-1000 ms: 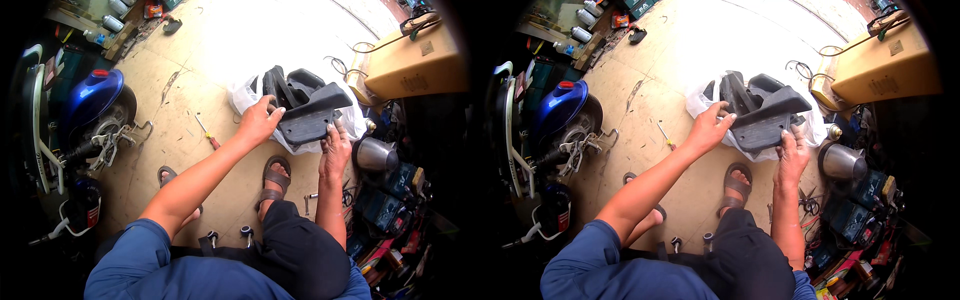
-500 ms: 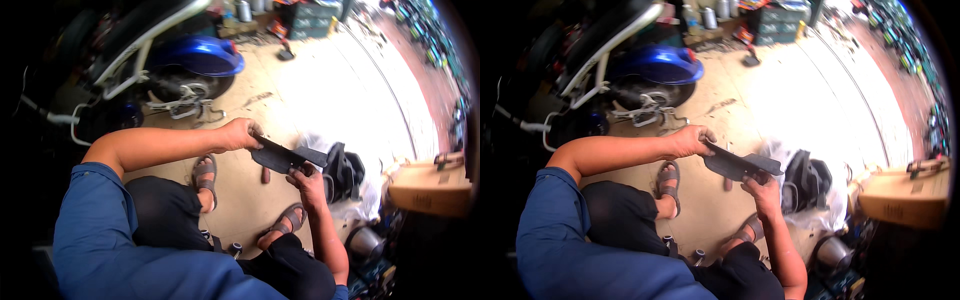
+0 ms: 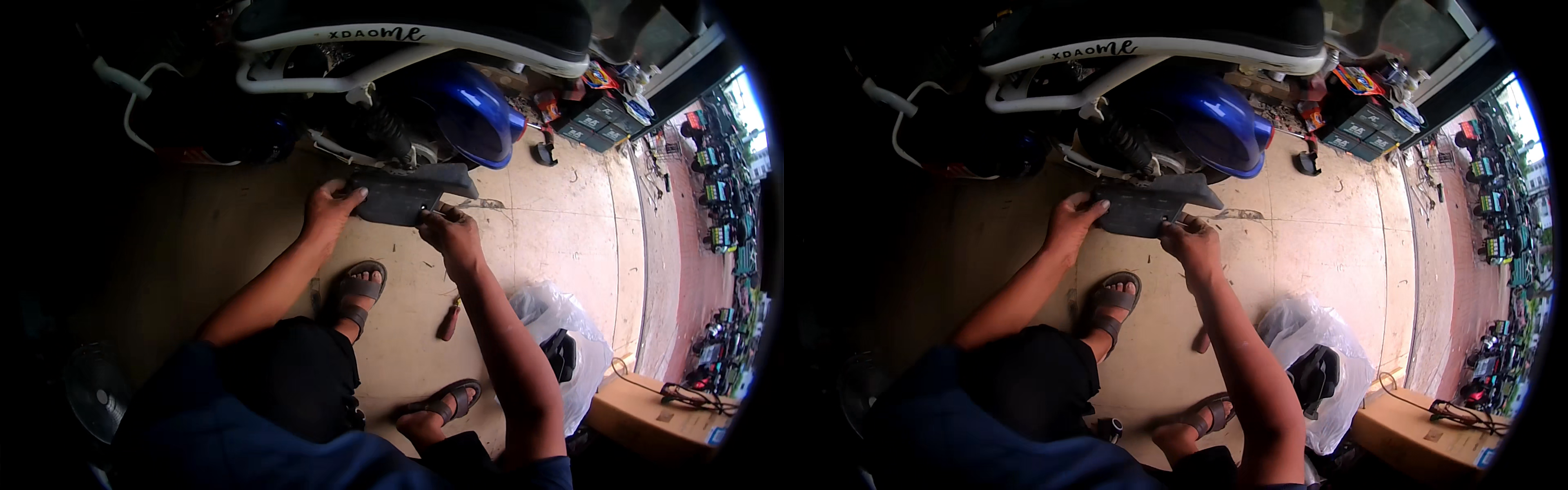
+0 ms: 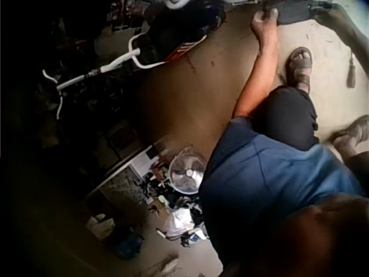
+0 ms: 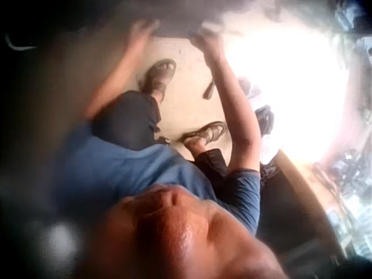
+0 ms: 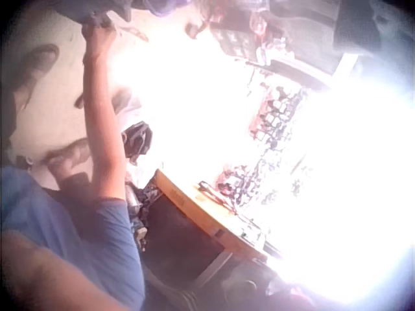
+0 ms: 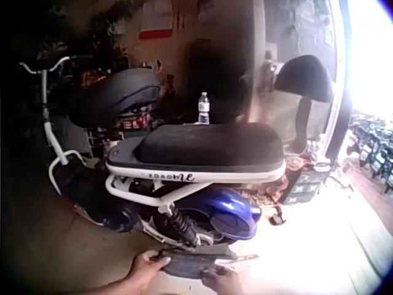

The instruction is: The person uses a screwdriver to loosen or tighten a screw on a blue scooter's rear wheel assembly and then pulls a plastic panel out of a bag.

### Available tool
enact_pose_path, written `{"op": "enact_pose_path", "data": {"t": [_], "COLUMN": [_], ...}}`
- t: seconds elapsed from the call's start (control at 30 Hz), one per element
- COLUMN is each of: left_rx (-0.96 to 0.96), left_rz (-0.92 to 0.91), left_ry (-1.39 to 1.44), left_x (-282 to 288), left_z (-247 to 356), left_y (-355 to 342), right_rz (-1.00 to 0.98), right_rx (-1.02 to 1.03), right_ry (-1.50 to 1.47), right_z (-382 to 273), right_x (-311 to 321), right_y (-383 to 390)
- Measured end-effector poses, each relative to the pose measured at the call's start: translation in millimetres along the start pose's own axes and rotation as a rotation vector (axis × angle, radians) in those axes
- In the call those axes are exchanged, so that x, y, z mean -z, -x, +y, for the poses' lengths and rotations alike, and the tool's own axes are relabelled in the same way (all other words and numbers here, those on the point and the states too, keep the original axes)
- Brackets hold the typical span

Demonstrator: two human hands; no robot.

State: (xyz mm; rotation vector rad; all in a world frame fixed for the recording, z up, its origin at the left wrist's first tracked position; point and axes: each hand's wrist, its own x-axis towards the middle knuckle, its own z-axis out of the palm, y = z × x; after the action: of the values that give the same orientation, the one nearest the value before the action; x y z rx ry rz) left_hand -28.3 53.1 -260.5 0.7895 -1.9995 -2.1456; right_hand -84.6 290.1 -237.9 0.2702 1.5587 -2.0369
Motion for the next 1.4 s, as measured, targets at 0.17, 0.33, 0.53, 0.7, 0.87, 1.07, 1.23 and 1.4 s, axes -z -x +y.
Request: {"op": "enact_pose_path", "data": {"t": [0.17,0.33,0.53,0.7,0.87,1.07,1.23,1.4], "left_rx": [-0.057,-0.073,0.003,0.035,0.081,0.173,0.141,0.15], "left_rz": [0.022,-0.01,-0.067,-0.093,-0.082,-0.095,-0.112,-0.106], "left_ry": [-0.023,0.046,0.144,0.219,0.257,0.23,0.235,0.273], "left_x": [14,18,24,27,27,27,26,19], "left_z": [0,-16,-20,-22,-22,-19,-23,-14], "left_y": [-44,-59,-61,-62,-58,-48,-57,-58], "right_rz": [0.033,0.081,-0.028,-0.012,0.004,0.049,0.058,0.024], "right_rx": [-0.02,-0.012,-0.021,-0.007,-0.015,-0.051,-0.014,0.052], "right_ry": [-0.047,-0.065,-0.236,-0.29,-0.275,-0.28,-0.247,-0.212], "right_z": [25,27,40,46,51,51,53,57], "right_x": [-23,-31,-19,-26,-27,-28,-26,-16], "right_y": [-43,-49,-56,-49,-46,-31,-38,-47]}}
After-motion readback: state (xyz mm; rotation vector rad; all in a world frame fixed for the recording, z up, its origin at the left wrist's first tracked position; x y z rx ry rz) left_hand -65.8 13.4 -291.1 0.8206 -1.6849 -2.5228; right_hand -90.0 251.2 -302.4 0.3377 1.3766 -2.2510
